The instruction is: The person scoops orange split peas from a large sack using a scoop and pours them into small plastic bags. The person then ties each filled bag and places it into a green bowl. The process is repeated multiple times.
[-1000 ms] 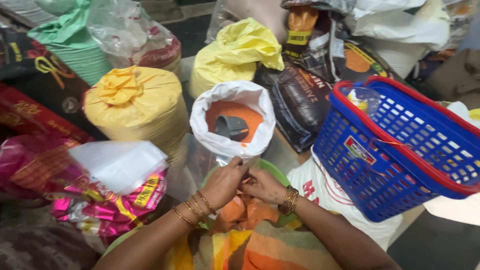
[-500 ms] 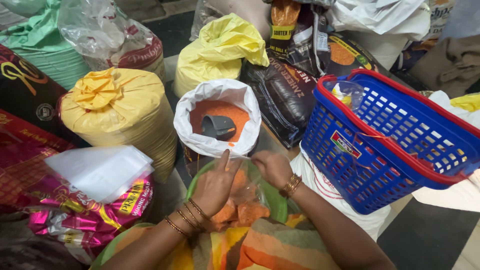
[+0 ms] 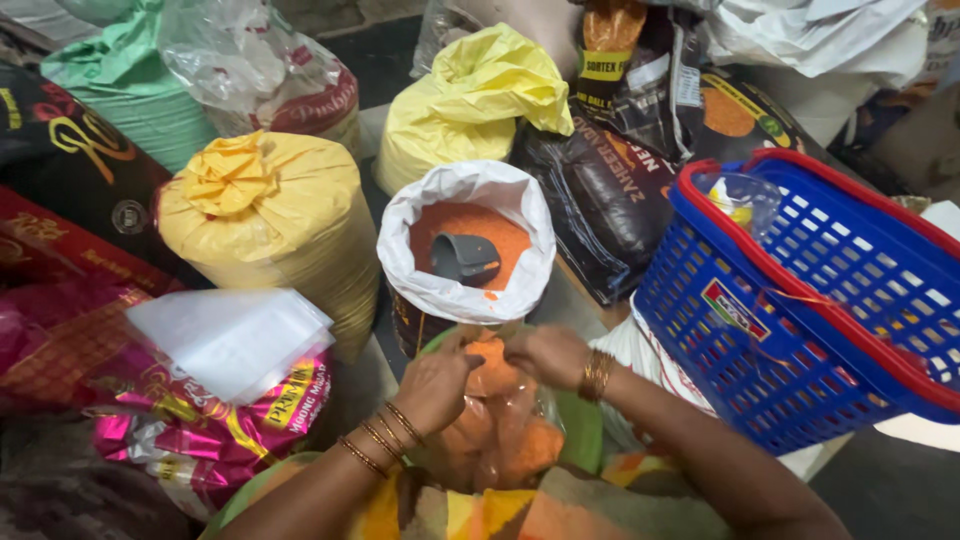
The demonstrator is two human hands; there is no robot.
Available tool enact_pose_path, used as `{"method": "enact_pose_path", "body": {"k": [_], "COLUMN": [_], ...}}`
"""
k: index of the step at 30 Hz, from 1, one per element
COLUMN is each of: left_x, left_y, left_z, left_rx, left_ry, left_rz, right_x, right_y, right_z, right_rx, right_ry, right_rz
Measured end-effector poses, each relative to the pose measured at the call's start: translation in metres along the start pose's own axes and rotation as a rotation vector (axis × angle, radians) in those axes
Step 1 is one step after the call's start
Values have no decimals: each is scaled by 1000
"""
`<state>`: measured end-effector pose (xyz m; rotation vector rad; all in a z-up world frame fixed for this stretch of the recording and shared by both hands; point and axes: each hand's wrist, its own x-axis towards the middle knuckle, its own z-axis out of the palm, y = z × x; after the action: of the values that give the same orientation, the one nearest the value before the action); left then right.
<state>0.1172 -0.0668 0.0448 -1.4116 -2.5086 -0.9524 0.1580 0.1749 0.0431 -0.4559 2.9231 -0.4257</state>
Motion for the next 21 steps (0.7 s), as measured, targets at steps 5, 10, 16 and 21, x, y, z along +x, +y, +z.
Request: {"method": "enact_pose_path", "body": {"k": [5, 10, 16, 21], "left_x": [18, 23, 26, 28], "left_y": [-17, -23, -8, 3], "left_z": [-17, -25, -51, -74], "left_rx": [-67, -178, -172, -20], "left_ry": [-318, -5, 301, 217], "left_rz": [-488, -382, -179, -247], "right_x": [89, 178, 219, 233], "right_y": [63, 93, 96, 104], "right_z": [-5, 29, 66, 69], "right_rx": [-89, 33, -92, -9], "right_ry": [126, 309, 20, 80], "right_rz": [113, 196, 409, 292]}}
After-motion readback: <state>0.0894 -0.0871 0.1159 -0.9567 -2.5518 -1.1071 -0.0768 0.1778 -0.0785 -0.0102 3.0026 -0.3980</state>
